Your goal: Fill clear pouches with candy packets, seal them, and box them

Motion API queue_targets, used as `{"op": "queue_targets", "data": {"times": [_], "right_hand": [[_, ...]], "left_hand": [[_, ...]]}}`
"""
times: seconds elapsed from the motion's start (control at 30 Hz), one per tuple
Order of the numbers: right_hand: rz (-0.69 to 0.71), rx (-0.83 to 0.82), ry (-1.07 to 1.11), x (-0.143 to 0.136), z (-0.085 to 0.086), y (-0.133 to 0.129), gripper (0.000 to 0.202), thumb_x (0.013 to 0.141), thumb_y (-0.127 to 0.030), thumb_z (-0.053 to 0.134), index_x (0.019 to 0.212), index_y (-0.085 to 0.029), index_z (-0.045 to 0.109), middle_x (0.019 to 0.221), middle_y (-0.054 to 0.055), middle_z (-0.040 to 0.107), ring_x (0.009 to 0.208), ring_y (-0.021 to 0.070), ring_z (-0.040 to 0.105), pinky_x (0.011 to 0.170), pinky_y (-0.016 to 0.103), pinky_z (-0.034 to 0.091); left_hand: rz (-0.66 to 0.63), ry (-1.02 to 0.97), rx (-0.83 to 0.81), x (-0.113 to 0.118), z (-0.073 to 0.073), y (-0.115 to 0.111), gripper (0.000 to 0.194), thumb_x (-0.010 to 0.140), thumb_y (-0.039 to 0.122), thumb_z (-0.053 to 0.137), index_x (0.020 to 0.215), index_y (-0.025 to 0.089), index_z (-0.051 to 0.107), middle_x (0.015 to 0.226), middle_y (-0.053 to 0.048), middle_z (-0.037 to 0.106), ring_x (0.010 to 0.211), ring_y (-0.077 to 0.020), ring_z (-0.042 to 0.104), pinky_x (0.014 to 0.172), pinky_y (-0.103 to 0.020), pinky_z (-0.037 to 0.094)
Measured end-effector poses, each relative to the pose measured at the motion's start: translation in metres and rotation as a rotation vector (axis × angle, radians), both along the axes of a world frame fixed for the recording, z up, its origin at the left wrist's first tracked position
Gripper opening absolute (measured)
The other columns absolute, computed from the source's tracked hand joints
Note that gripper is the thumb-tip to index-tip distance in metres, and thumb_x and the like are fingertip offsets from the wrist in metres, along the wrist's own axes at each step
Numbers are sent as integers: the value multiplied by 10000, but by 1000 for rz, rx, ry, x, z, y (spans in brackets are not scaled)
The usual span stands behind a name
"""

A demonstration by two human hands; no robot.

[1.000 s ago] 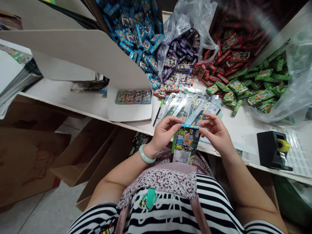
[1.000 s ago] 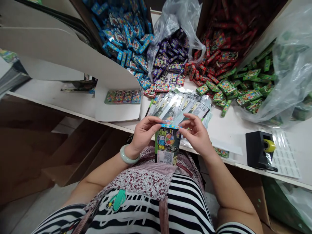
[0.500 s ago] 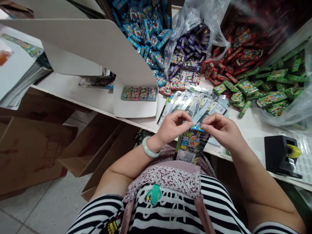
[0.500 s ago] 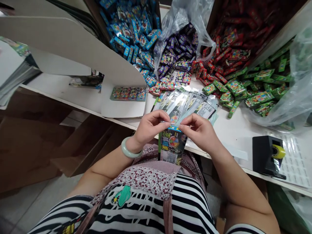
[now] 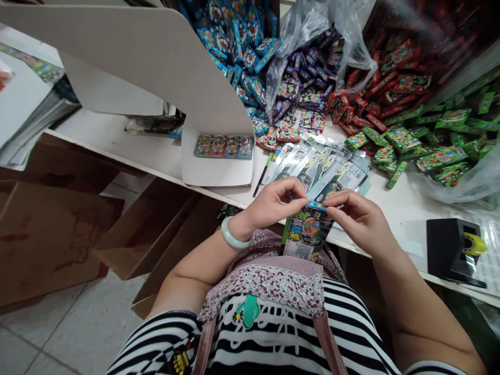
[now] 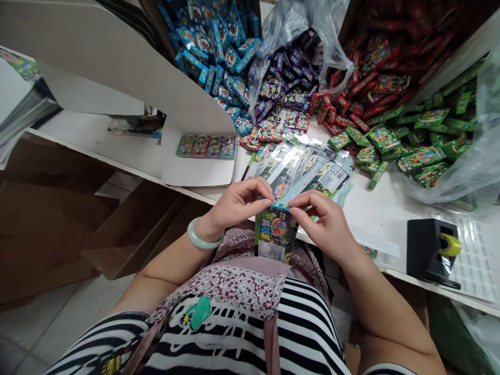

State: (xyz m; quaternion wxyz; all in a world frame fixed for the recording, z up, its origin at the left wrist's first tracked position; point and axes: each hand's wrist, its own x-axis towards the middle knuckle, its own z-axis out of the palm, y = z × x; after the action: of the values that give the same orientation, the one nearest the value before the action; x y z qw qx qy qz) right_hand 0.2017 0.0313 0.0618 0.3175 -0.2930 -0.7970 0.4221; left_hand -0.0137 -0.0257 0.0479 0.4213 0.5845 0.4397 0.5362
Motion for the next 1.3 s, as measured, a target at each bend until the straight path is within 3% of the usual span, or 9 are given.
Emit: {"op": "queue_targets", "data": {"times": [0.27, 0.4, 0.57, 0.73, 0.8, 0.87, 1.03, 1.13, 1.3], "right_hand": [[127, 225, -21, 8, 1, -6, 95, 883, -202, 687, 955, -262, 677, 945, 23, 734, 896, 175, 698, 832, 363, 576], [71, 270, -35, 11, -6, -13, 135, 869, -204, 703, 982, -268, 667, 964, 33, 724, 883, 185, 694, 784, 368, 581], [-26, 301, -8, 9, -15, -17, 140, 873, -184, 686, 983, -266, 661, 955, 37, 719, 890, 192, 688, 781, 373, 574], [-31, 297, 13, 9, -13, -19, 136, 864, -141, 681, 930, -252, 638, 930, 28, 702, 859, 172, 678, 751, 340, 560], [-31, 288, 18, 11, -13, -19, 132, 865, -134, 672, 910, -250, 630, 921, 29, 695, 852, 175, 672, 747, 346, 553], [-19, 283, 23, 11, -17, -16, 133, 868, -129, 661, 900, -251, 620, 905, 28, 687, 848, 179, 662, 746, 352, 544], [-32, 266, 36, 4, -35, -5, 99, 893, -153, 621, 921, -246, 602, 888, 33, 669, 867, 190, 636, 773, 365, 515], [-141, 233, 57, -4, -46, -7, 51, 928, -193, 562, 943, -231, 592, 898, 51, 661, 874, 195, 616, 796, 378, 510], [-170, 151, -23, -11, -61, -12, 163, 987, -255, 432, 994, -218, 590, 971, 78, 668, 963, 206, 610, 907, 414, 509]], "left_hand": [[-119, -32, -20, -10, 1, -6, 198, 865, 307, 707, 719, 186, 654, 826, -50, 675, 778, -137, 640, 744, -306, 552], [-147, 11, -30, -13, 2, -8, 195, 876, 351, 698, 760, 195, 698, 842, -63, 701, 828, -160, 665, 773, -327, 561], [-151, 11, -108, -11, 6, 0, 251, 871, 401, 702, 749, 182, 682, 750, -41, 671, 693, -136, 627, 637, -281, 529], [-262, 112, 4, -14, 10, 2, 203, 919, 325, 643, 774, 190, 685, 838, -57, 694, 811, -147, 652, 773, -310, 539], [-316, 112, -1, -14, 4, -3, 135, 918, 315, 644, 869, 196, 688, 938, -66, 709, 895, -158, 667, 834, -321, 544], [-286, 90, -17, -12, -8, -9, 123, 898, 314, 671, 947, 201, 669, 984, -63, 704, 919, -160, 668, 837, -316, 550], [3, 118, -10, 1, -38, -12, 167, 916, 303, 641, 1055, 212, 661, 1031, -61, 693, 950, -158, 658, 850, -306, 547], [57, 139, 18, 7, -45, -9, 144, 923, 299, 626, 1024, 216, 684, 1012, -53, 706, 973, -163, 663, 898, -318, 541], [113, 176, -11, 8, -59, 1, 128, 881, 307, 665, 968, 215, 686, 975, -31, 707, 979, -173, 667, 905, -327, 542]]}}
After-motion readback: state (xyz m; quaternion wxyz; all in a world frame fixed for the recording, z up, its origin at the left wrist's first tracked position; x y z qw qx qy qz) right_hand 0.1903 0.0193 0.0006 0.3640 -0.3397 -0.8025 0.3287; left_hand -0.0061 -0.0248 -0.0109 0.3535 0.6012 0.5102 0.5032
